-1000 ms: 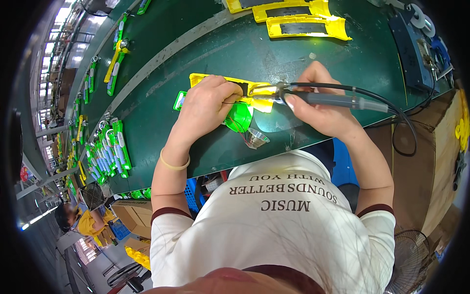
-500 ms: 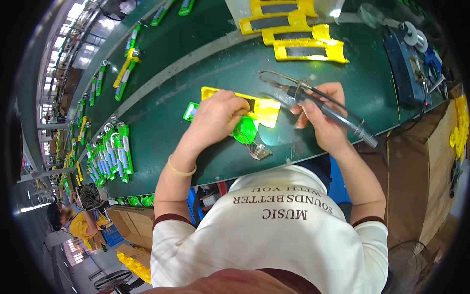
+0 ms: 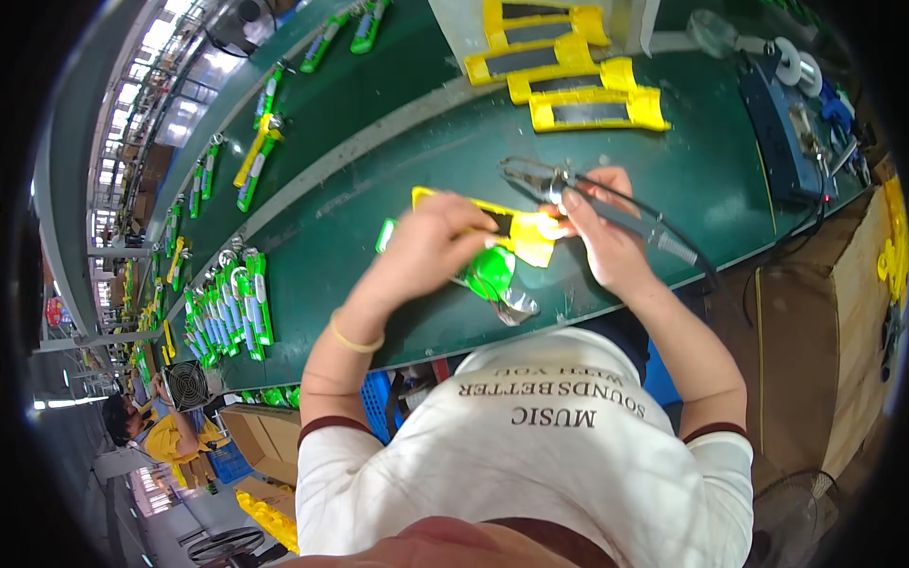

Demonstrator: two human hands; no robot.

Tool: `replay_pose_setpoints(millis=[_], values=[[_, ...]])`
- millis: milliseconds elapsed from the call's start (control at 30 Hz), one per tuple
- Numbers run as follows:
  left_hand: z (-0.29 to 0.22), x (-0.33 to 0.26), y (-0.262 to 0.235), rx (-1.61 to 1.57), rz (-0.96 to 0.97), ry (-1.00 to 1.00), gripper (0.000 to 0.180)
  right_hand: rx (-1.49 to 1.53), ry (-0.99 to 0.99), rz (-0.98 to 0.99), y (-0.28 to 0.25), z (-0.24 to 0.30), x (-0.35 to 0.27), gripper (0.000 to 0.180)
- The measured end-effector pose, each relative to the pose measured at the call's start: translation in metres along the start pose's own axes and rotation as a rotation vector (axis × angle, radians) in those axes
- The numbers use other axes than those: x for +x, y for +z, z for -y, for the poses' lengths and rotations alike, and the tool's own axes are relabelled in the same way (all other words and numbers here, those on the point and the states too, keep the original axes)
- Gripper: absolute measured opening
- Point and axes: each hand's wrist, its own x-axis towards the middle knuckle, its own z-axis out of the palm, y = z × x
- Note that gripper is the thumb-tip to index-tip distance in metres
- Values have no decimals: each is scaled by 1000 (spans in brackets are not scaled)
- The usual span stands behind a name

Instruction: The person solders internal wiring and components inside flashlights using a soldering iron, fits the plastic casings together, and places the assembled flashlights onto the conveyor line.

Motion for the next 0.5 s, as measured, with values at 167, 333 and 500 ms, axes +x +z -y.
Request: replay_pose_setpoints(millis=[167,333,500], values=[[-6,-13,-28,-462,-80,-516,7,35,22,23,-5,1,5,19],[-12,-25,-19,-1363,-359,-572,21,-19,-64,-58,-8,-2,4,19],[12,-40,-18,-1316,-303,-443,12,93,-77,-71,7,9,-7,22]])
